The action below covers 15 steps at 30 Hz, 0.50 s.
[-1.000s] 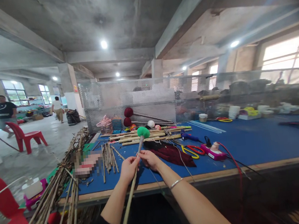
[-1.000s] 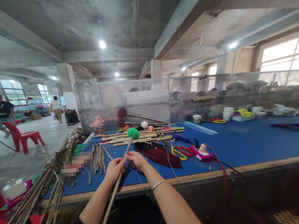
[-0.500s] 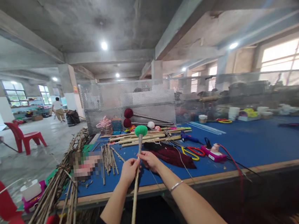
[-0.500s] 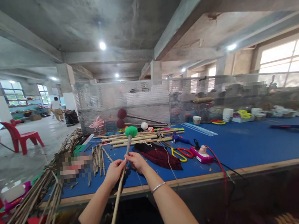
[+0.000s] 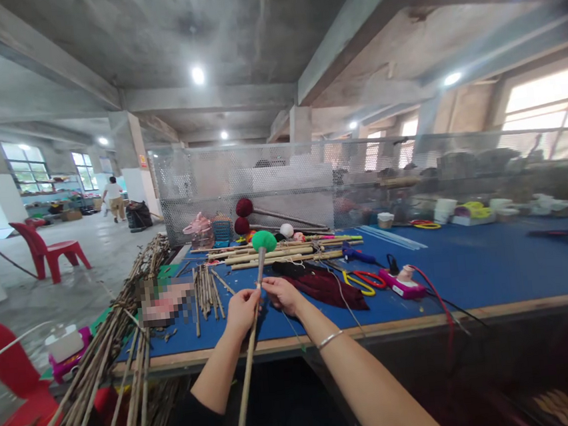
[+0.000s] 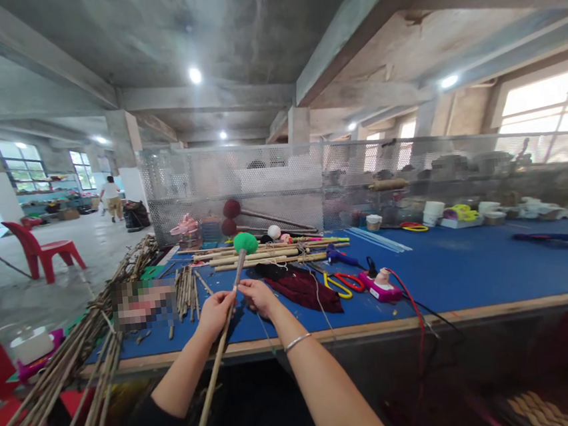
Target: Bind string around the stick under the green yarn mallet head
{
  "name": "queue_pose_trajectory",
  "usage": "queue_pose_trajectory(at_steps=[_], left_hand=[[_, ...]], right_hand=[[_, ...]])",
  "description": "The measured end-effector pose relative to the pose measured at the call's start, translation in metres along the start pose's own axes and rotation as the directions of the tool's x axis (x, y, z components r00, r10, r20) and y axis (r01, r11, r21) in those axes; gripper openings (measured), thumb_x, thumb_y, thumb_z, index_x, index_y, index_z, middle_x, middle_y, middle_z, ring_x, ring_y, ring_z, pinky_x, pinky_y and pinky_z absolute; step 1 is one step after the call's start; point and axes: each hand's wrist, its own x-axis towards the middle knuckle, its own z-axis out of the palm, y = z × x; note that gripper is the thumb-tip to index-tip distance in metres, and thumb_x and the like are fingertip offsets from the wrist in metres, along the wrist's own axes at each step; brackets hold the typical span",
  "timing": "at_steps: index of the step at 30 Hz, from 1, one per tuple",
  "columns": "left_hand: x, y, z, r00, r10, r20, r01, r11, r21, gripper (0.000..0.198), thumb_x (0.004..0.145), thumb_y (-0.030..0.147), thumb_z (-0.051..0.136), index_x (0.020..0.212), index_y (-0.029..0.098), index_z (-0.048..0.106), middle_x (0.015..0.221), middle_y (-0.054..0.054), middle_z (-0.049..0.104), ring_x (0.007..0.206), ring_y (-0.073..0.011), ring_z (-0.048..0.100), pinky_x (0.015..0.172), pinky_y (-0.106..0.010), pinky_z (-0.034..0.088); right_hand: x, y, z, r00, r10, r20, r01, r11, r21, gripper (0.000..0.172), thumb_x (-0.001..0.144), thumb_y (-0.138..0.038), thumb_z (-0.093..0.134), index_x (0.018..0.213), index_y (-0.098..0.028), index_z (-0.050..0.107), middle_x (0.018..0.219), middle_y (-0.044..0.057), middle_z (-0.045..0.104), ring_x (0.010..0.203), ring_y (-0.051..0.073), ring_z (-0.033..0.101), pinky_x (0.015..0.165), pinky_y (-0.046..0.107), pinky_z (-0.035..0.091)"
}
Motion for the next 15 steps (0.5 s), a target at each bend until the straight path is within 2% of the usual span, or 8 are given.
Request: queue_pose_trajectory(at_steps=[3,5,9,11,13,15], left_hand=[[0.0004,-0.0001,-0.0012,0.996,-0.018,0.082,0.019,1.0,-0.007,0.04,0.067,0.051,0.053,0.074,0.012,0.06,0.055,-0.001,0.058,0.04,-0.0081,0.046,0.04,-0.019,0.032],[-0.0007,0.0013,-0.0005,0.996,0.003,0.09,-0.004,1.0,0.016,0.04,0.069,0.051,0.051,0.074,0.012,0.061,0.055,-0.001,0.057,0.041,-0.0076,0.045,0.04,-0.019,0.032],[-0.0029,0.003,0.0029,0.991,0.123,-0.051,-0.121,0.992,0.046,0.035,0.062,0.044,0.061,0.077,0.012,0.06,0.058,0.0,0.057,0.047,-0.007,0.046,0.046,-0.018,0.035],[-0.0031,0.0025,0.0036,0.984,0.145,-0.101,-0.137,0.988,0.076,0.034,0.057,0.041,0.067,0.075,0.012,0.059,0.057,0.001,0.056,0.048,-0.007,0.046,0.047,-0.018,0.036],[-0.0032,0.0022,0.003,0.986,0.127,-0.109,-0.114,0.987,0.111,0.033,0.055,0.04,0.068,0.07,0.012,0.059,0.054,0.001,0.055,0.048,-0.0072,0.046,0.047,-0.018,0.035],[-0.0038,0.0035,0.0016,0.993,0.091,-0.074,-0.083,0.991,0.109,0.033,0.058,0.043,0.065,0.068,0.012,0.06,0.052,0.0,0.055,0.045,-0.0074,0.045,0.045,-0.018,0.034]], right_hand=[[0.0002,-0.0002,0.0002,0.999,-0.007,-0.042,0.006,1.0,-0.016,0.028,0.062,-0.038,0.065,0.07,-0.016,0.048,0.035,-0.013,0.027,0.029,0.002,0.014,0.03,0.018,0.007],[0.0004,-0.0001,-0.0001,0.998,-0.023,-0.062,0.021,0.999,-0.027,0.028,0.061,-0.037,0.065,0.068,-0.016,0.048,0.035,-0.013,0.027,0.028,0.002,0.015,0.03,0.018,0.007],[0.0004,-0.0001,-0.0005,0.995,-0.043,-0.087,0.042,0.999,-0.022,0.029,0.06,-0.036,0.066,0.073,-0.015,0.051,0.034,-0.013,0.027,0.027,0.002,0.015,0.029,0.019,0.006],[0.0002,-0.0005,-0.0001,0.993,-0.049,-0.105,0.046,0.998,-0.031,0.029,0.059,-0.037,0.066,0.072,-0.015,0.051,0.034,-0.013,0.028,0.027,0.002,0.016,0.029,0.019,0.006],[-0.0004,-0.0012,0.0006,0.993,-0.047,-0.108,0.043,0.998,-0.041,0.029,0.06,-0.038,0.066,0.071,-0.015,0.051,0.034,-0.013,0.027,0.027,0.002,0.016,0.03,0.019,0.006],[-0.0012,-0.0022,0.0012,0.996,-0.031,-0.08,0.029,0.999,-0.028,0.03,0.061,-0.039,0.065,0.073,-0.015,0.052,0.034,-0.013,0.026,0.028,0.002,0.015,0.03,0.019,0.006]])
